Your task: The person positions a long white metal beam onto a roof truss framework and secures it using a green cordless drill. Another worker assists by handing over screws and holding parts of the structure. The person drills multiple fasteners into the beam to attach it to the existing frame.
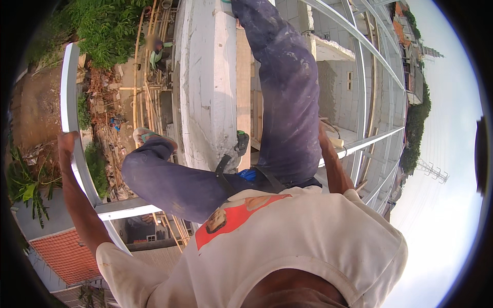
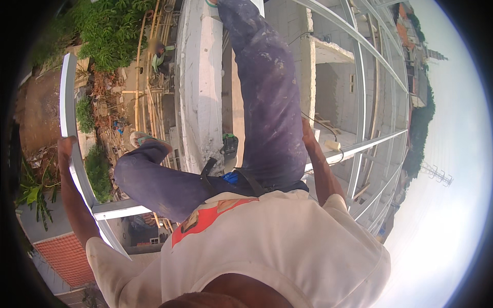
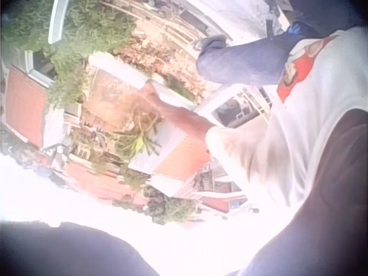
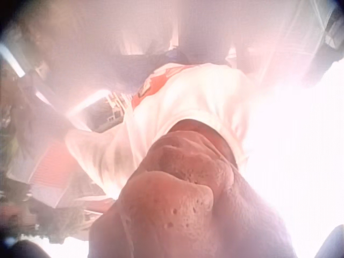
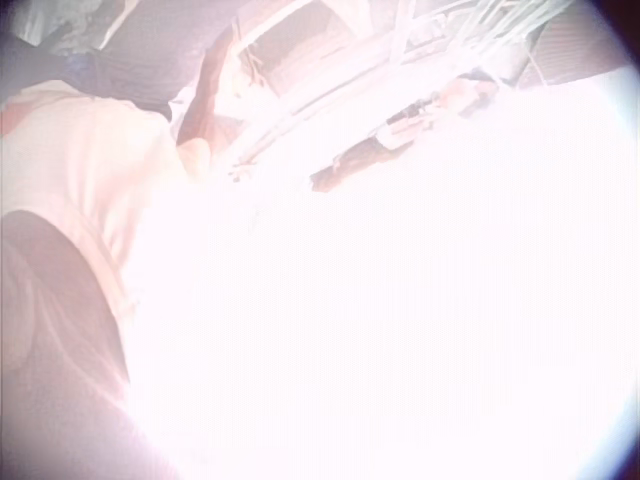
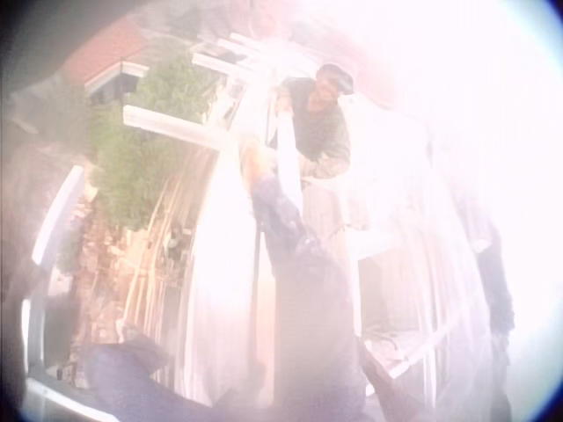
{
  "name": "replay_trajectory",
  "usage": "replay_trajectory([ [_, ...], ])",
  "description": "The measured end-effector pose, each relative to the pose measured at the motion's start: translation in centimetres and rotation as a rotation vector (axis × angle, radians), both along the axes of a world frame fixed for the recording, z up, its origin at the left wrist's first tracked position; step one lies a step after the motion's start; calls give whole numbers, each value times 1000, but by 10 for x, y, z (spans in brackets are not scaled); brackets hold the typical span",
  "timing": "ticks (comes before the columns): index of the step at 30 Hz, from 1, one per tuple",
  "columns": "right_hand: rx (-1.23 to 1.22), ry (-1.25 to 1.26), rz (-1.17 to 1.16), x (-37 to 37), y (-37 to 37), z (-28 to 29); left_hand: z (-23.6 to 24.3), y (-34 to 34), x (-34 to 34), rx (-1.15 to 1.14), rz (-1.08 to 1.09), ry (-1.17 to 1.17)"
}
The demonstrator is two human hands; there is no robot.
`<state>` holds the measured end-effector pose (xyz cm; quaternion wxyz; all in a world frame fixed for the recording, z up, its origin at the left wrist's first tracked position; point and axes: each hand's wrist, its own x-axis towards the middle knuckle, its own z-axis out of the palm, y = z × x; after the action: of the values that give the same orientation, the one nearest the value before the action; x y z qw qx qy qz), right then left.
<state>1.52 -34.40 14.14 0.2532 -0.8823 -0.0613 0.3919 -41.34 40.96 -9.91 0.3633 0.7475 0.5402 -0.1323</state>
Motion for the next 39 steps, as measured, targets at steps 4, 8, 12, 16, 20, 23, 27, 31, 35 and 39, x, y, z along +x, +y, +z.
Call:
replay_trajectory([
  [4,156,-661,536,65,187,-24,10,-12,0,62,48,-101],
  [8,150,-1716,717,229,466,-153,21,-9,-42,131,152,-88],
  [12,16,-1876,320,398,442,-178,-47,-6,54,-33,3,-23],
  [16,214,-1640,410,299,482,-202,-25,3,-27,126,86,-193],
  [20,471,-1137,662,143,418,-209,13,29,-117,2,55,-49],
  [23,432,-702,625,104,303,-143,-11,54,-48,-152,72,44],
  [27,344,-187,482,66,220,-129,-20,49,-45,-173,167,75],
  [31,255,171,307,41,156,-141,-14,38,-47,-153,207,92],
  [35,197,437,146,20,118,-154,-7,40,-56,-92,189,111],
  [39,155,611,5,-3,101,-165,-1,39,-45,-104,187,115],
])
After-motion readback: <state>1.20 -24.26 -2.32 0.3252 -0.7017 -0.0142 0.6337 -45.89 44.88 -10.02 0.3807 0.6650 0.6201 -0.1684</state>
